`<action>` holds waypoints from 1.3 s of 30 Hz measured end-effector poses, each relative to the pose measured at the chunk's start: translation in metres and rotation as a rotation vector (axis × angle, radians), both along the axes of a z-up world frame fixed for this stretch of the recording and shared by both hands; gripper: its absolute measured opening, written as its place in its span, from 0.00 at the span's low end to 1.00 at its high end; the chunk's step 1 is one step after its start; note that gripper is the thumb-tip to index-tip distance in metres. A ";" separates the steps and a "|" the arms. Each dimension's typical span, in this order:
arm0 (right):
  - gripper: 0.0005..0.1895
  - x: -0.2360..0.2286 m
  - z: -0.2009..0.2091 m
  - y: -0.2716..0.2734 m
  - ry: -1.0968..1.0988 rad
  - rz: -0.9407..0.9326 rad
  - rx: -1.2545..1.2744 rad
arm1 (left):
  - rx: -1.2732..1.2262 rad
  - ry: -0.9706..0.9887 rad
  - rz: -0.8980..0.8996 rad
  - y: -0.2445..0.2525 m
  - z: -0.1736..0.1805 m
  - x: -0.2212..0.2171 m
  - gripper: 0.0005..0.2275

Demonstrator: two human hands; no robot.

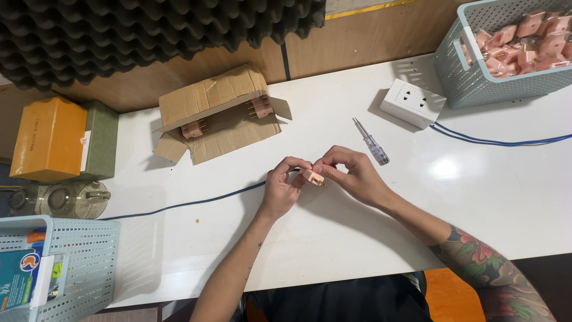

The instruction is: The person assembles a two-prong electrical plug by inserting metal pins into a pink plastic housing. They use a screwdriver to tighten the internal screws securing the pins and then attach the outer plastic casing to complete the assembly.

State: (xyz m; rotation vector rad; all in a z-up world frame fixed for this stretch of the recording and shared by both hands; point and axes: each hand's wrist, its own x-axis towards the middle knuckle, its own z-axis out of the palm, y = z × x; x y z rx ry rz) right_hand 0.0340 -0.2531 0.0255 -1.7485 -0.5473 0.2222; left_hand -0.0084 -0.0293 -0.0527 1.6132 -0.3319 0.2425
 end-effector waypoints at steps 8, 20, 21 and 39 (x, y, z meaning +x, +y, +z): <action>0.16 -0.006 -0.008 -0.011 -0.045 0.014 0.004 | -0.029 0.082 0.033 -0.010 0.024 -0.003 0.14; 0.19 0.024 -0.025 -0.085 -0.262 -0.271 -0.344 | -0.116 0.207 0.126 -0.017 0.019 -0.001 0.09; 0.23 0.028 -0.036 -0.099 -0.386 -0.365 -0.596 | -0.148 0.281 0.119 -0.020 0.030 -0.002 0.12; 0.12 -0.010 -0.022 -0.089 -0.259 -0.350 -0.186 | -0.188 0.397 0.110 -0.012 0.030 0.002 0.17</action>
